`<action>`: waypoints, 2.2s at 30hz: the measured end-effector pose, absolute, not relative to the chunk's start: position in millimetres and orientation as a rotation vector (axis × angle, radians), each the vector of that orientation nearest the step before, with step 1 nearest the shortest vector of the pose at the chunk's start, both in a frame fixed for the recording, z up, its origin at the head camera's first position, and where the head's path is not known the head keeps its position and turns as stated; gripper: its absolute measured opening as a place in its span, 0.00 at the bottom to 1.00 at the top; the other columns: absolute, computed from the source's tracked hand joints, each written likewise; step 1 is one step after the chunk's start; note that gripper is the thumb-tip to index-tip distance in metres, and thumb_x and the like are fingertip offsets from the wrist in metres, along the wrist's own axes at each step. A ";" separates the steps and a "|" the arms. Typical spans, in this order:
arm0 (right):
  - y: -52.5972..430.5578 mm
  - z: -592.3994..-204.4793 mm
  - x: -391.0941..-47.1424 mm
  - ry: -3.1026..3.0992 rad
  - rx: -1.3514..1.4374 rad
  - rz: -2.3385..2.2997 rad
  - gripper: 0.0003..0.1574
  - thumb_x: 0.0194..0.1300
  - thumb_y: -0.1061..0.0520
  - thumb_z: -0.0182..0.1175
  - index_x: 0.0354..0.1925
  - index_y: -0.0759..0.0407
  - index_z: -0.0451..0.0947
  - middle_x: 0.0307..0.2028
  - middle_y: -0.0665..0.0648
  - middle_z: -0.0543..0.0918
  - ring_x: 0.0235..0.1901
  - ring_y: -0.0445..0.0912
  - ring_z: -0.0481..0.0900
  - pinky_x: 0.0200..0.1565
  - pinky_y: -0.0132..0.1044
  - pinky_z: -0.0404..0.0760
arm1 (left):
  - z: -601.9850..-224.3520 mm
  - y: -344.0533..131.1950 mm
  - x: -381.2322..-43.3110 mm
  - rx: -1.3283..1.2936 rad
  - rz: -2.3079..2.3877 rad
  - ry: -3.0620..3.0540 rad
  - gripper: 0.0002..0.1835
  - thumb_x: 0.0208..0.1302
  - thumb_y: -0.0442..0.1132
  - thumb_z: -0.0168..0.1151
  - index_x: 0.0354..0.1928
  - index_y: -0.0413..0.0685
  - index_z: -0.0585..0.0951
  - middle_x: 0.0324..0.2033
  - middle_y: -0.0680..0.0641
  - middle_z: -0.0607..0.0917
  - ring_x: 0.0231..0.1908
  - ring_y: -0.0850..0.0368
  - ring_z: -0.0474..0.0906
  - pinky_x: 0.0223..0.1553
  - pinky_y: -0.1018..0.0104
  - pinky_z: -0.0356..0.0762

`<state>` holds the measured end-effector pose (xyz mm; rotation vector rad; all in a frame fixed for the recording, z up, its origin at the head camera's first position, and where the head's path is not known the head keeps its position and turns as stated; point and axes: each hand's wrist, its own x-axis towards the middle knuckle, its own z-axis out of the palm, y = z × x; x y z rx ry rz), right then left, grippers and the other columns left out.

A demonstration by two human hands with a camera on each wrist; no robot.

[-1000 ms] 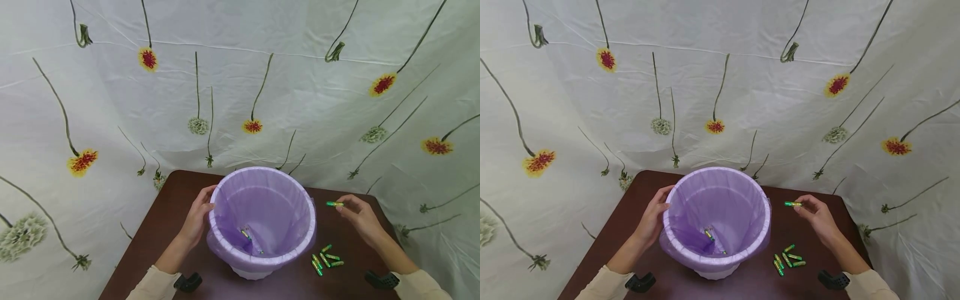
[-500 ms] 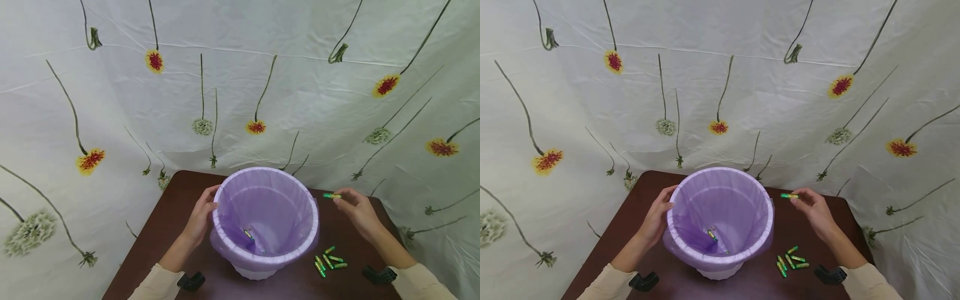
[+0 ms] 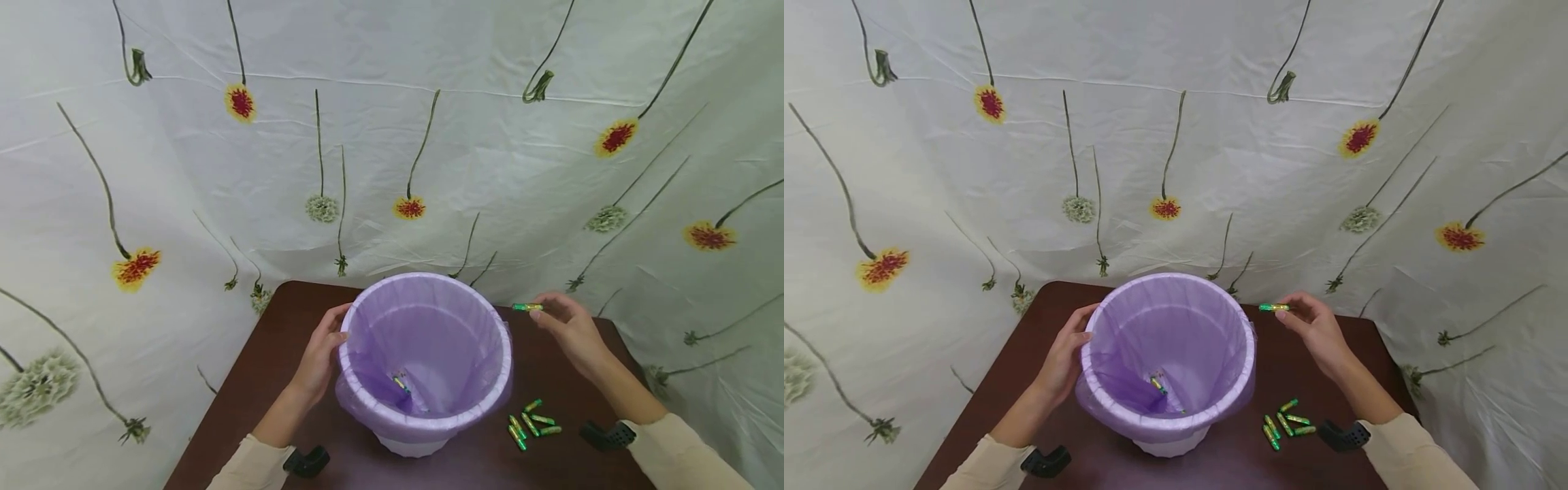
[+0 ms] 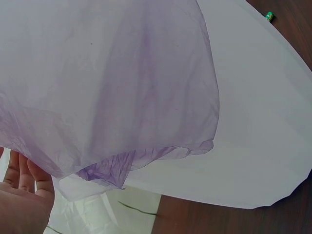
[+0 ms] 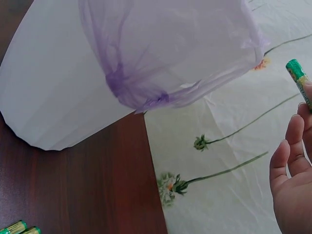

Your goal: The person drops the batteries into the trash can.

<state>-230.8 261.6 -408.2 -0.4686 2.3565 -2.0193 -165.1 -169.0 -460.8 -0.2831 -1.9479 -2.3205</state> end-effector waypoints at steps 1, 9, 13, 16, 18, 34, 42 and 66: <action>259.9 -407.2 -232.0 2.358 -0.471 -2.013 0.10 0.73 0.63 0.62 0.50 0.66 0.77 0.49 0.51 0.77 0.48 0.43 0.77 0.45 0.33 0.79 | -460.9 -169.3 -165.0 -0.287 -2.317 -1.948 0.27 0.68 0.30 0.46 0.69 0.33 0.67 0.61 0.33 0.72 0.54 0.52 0.74 0.52 0.64 0.75; 241.8 -390.9 -239.7 2.373 -0.492 -1.967 0.09 0.72 0.63 0.63 0.49 0.63 0.77 0.45 0.50 0.81 0.49 0.42 0.79 0.47 0.33 0.80 | -462.8 -169.4 -166.5 -0.323 -2.321 -1.947 0.27 0.69 0.30 0.46 0.70 0.32 0.66 0.63 0.34 0.71 0.56 0.53 0.73 0.53 0.64 0.75; 226.7 -382.6 -245.1 2.338 -0.531 -1.967 0.08 0.71 0.65 0.63 0.48 0.63 0.78 0.44 0.49 0.82 0.49 0.43 0.81 0.49 0.33 0.80 | -462.7 -169.2 -166.2 -0.318 -2.327 -1.940 0.27 0.69 0.30 0.46 0.70 0.32 0.66 0.63 0.35 0.72 0.56 0.53 0.73 0.53 0.64 0.75; 213.0 -378.5 -250.5 2.321 -0.584 -1.956 0.08 0.71 0.66 0.63 0.47 0.63 0.79 0.44 0.49 0.82 0.48 0.44 0.81 0.51 0.34 0.80 | -462.9 -170.5 -165.1 -0.305 -2.326 -1.930 0.27 0.69 0.30 0.46 0.69 0.32 0.66 0.62 0.37 0.72 0.55 0.53 0.73 0.52 0.65 0.75; 203.5 -376.4 -254.1 2.304 -0.630 -1.954 0.08 0.70 0.67 0.63 0.47 0.64 0.79 0.44 0.51 0.83 0.47 0.46 0.81 0.50 0.35 0.81 | -463.1 -171.8 -164.7 -0.298 -2.330 -1.920 0.27 0.68 0.30 0.46 0.69 0.32 0.66 0.62 0.39 0.73 0.55 0.53 0.74 0.52 0.65 0.76; 163.4 -362.5 -265.0 2.276 -0.760 -1.863 0.14 0.69 0.67 0.65 0.51 0.70 0.78 0.45 0.55 0.83 0.44 0.56 0.81 0.44 0.41 0.81 | -467.2 -171.0 -167.5 -0.288 -2.318 -1.961 0.28 0.68 0.30 0.46 0.70 0.34 0.66 0.61 0.40 0.75 0.54 0.54 0.75 0.52 0.63 0.76; 150.2 -349.2 -268.3 2.150 -0.869 -1.969 0.24 0.70 0.66 0.63 0.63 0.60 0.76 0.51 0.58 0.77 0.43 0.49 0.78 0.45 0.43 0.80 | -465.7 -171.4 -167.3 -0.292 -2.325 -1.953 0.27 0.68 0.31 0.47 0.70 0.35 0.67 0.61 0.41 0.75 0.54 0.54 0.75 0.52 0.63 0.76; 180.9 -360.5 -262.3 2.224 -0.815 -1.860 0.16 0.70 0.68 0.63 0.53 0.58 0.82 0.44 0.54 0.83 0.45 0.47 0.82 0.46 0.40 0.83 | -466.2 -170.8 -168.6 -0.304 -2.322 -1.967 0.29 0.68 0.31 0.46 0.71 0.35 0.65 0.61 0.39 0.73 0.55 0.53 0.74 0.52 0.64 0.75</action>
